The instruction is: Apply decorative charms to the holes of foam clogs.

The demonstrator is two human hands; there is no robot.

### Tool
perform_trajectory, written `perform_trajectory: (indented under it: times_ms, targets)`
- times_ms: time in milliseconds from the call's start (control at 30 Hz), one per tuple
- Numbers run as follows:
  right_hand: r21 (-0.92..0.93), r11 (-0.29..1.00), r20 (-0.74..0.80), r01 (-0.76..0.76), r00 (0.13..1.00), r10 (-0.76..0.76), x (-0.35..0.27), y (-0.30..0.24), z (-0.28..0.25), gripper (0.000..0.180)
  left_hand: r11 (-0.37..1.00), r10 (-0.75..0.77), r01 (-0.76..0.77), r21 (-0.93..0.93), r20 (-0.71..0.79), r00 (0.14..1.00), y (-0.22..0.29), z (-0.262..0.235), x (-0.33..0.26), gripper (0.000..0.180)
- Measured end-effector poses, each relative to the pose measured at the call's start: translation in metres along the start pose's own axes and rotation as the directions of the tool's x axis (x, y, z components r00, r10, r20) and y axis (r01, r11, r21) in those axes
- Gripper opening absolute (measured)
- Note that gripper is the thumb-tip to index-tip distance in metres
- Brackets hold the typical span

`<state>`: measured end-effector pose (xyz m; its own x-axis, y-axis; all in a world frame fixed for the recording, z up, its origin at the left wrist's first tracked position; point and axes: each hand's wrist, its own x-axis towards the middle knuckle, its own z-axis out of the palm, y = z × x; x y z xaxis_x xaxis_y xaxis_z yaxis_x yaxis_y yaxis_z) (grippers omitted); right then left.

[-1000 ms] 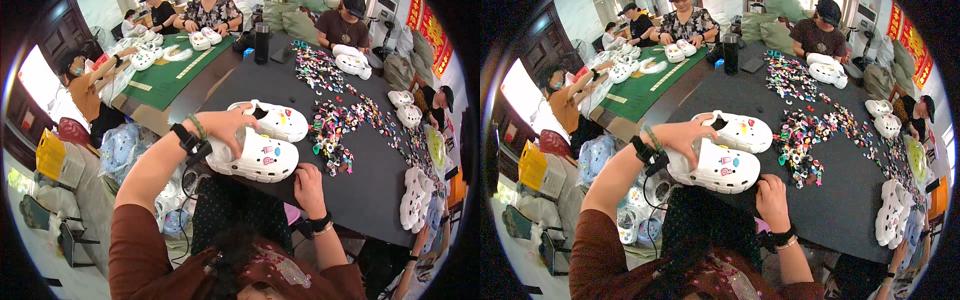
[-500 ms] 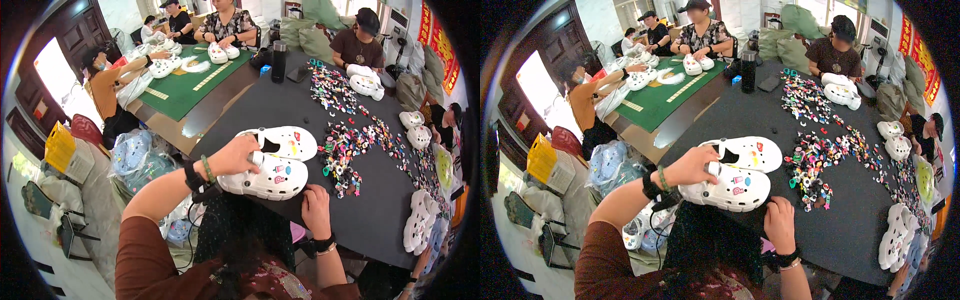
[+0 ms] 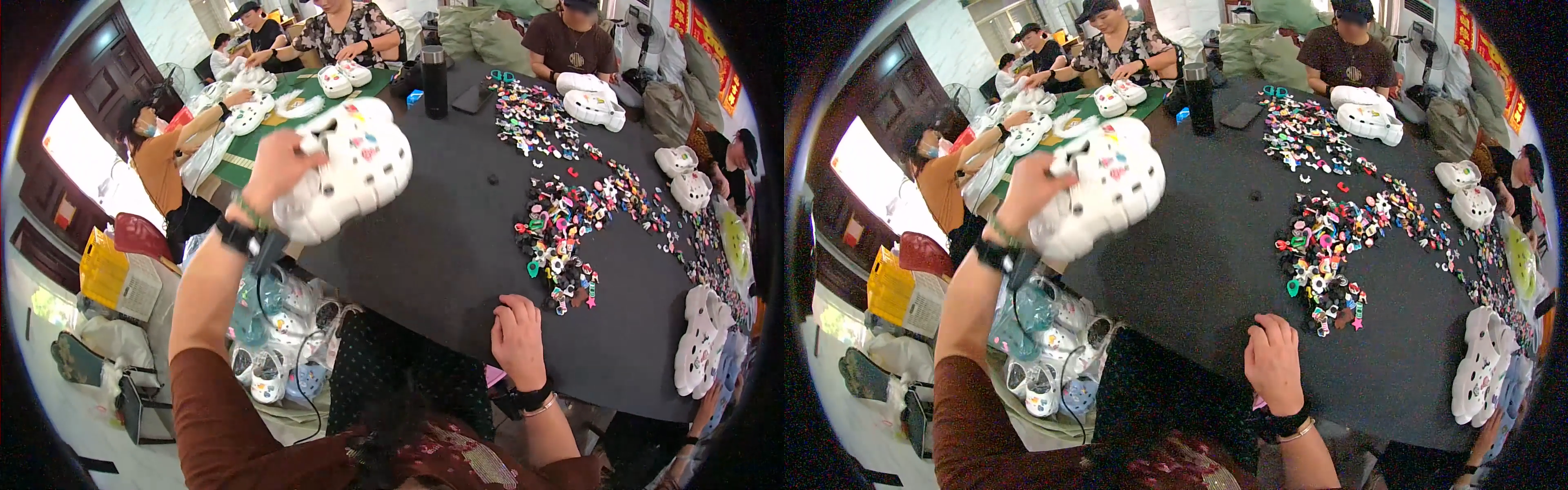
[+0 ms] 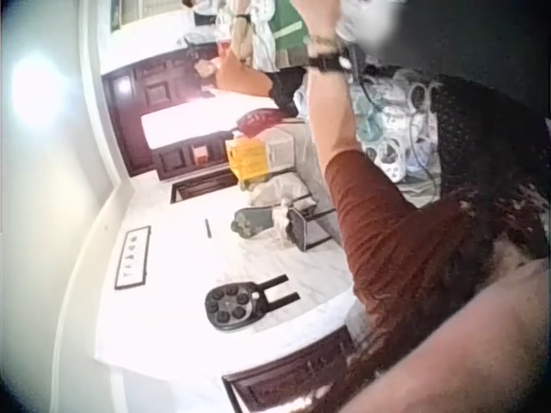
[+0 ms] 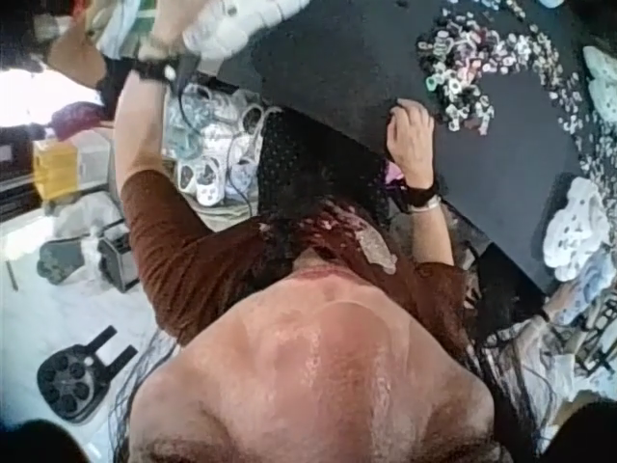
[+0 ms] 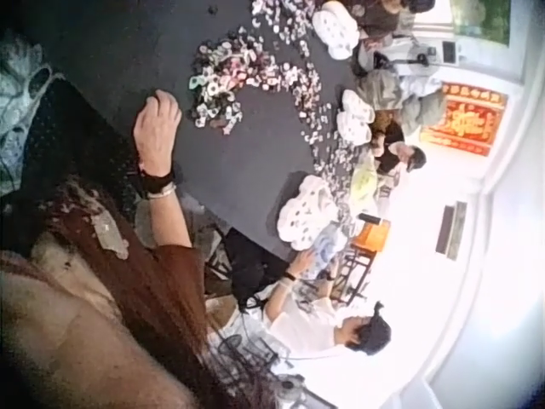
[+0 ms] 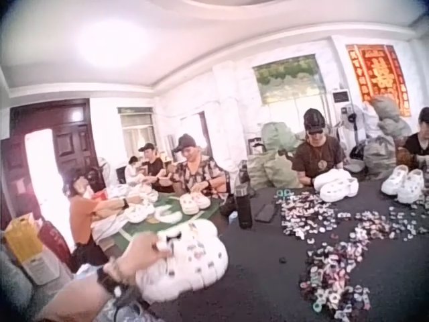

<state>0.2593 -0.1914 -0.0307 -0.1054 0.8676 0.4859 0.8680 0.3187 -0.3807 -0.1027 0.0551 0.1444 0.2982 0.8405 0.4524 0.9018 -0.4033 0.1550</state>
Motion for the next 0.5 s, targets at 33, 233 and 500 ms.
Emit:
perform_trajectory:
  times_ms: [33, 233, 500]
  targets:
    - [-0.023, 1.0, -0.007, -0.016, 1.0, 0.016, -0.001, 0.002, -0.004, 0.021, 0.997, -0.028, 0.027, -0.077, -0.013, 1.0, 0.001, 0.01, 0.031, 0.044]
    - [0.014, 1.0, -0.02, 0.015, 1.0, -0.015, -0.002, 0.001, 0.002, 0.02, 0.959, -0.282, 0.251, -0.128, -0.419, 0.863, -0.07, 0.053, 0.153, 0.086]
    - [-0.027, 1.0, -0.01, -0.005, 1.0, 0.004, -0.005, 0.005, -0.003, 0.019, 0.984, -0.17, 0.159, -0.078, -0.163, 0.972, 0.036, 0.134, 0.038, 0.06]
